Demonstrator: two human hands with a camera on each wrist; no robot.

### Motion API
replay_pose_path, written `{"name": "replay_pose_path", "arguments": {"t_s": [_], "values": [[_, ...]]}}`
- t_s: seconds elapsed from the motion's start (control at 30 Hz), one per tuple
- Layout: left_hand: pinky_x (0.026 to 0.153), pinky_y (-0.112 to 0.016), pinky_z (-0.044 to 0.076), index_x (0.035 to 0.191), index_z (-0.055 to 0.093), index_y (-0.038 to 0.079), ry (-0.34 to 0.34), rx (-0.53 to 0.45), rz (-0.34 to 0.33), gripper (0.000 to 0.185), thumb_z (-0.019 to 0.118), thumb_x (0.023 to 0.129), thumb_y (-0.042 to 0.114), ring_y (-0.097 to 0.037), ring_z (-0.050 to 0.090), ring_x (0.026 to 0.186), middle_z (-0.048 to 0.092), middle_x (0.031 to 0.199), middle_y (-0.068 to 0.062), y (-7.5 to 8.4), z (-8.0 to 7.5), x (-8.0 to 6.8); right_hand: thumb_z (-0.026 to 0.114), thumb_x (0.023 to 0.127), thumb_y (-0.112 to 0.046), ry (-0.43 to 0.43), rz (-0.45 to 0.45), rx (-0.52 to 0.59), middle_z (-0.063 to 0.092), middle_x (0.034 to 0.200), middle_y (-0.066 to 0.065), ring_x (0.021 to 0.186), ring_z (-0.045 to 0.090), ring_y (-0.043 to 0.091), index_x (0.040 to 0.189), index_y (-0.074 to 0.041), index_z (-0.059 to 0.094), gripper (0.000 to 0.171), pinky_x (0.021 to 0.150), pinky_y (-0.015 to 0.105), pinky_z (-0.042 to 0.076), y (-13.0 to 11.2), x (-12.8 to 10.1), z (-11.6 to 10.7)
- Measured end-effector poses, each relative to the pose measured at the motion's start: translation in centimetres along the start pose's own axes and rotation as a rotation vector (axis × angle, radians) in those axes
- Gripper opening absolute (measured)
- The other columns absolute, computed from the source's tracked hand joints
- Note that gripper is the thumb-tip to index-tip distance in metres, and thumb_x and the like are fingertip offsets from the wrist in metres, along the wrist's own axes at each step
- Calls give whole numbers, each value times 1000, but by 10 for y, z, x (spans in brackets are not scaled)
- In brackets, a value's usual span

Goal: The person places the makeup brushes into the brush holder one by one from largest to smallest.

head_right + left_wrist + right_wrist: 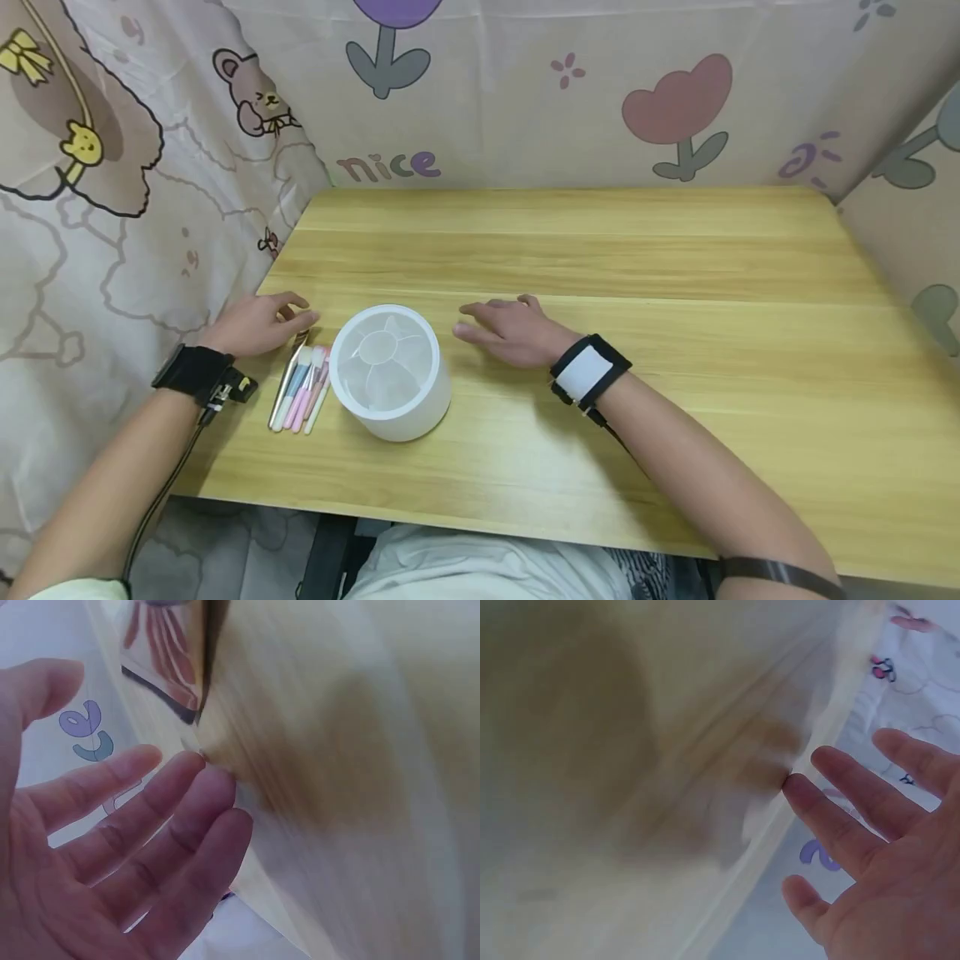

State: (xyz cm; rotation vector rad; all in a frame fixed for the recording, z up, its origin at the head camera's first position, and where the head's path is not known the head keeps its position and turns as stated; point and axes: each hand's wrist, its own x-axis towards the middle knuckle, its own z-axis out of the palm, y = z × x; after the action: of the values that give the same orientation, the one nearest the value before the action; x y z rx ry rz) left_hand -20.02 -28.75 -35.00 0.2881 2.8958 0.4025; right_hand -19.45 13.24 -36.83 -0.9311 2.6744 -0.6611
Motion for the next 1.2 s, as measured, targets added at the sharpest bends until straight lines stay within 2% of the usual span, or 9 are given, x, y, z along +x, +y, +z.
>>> {"name": "replay_pose_path", "arguments": {"t_s": [0.2,0.47,0.67,0.8,1.0,1.2], "values": [[86,-52,59,132,65,3,10,-14,0,58,51,105,53,-35,73,100,76,114,-23,-2,1,-14,35,109,-57,8,-27,136,55,156,6,150,47,28,153,-17,50,61,126,53,38,-10,-1,1],[84,-52,60,122,71,7,30,-36,-12,55,51,104,54,-35,73,100,78,111,-20,-7,6,-24,30,109,-59,12,-29,260,60,151,1,146,51,22,148,-20,56,61,123,49,42,-17,2,3],[85,-52,60,122,71,10,34,-53,-19,54,51,104,56,-35,73,103,78,113,-18,-6,7,-30,32,110,-56,2,-95,409,62,149,-5,139,58,18,147,-29,57,52,124,48,42,-26,2,4],[86,-52,60,119,73,9,46,-50,-24,56,50,103,57,-34,74,102,78,112,-17,-5,9,-34,30,110,-56,-30,-95,525,60,150,-5,135,61,21,150,-30,54,53,124,52,40,-32,2,8],[81,-48,60,116,74,9,55,-54,-43,54,51,103,57,-29,73,94,79,108,-16,-4,12,-37,28,112,-51,-84,-106,662,60,148,1,144,51,22,148,-22,54,53,127,50,36,-34,5,20],[73,-36,57,117,73,12,29,-80,-47,54,50,103,59,-18,72,80,79,105,-12,-4,10,-41,19,110,-58,-152,-50,676,50,158,-3,154,37,19,153,-27,48,60,133,51,22,-32,6,24]]}}
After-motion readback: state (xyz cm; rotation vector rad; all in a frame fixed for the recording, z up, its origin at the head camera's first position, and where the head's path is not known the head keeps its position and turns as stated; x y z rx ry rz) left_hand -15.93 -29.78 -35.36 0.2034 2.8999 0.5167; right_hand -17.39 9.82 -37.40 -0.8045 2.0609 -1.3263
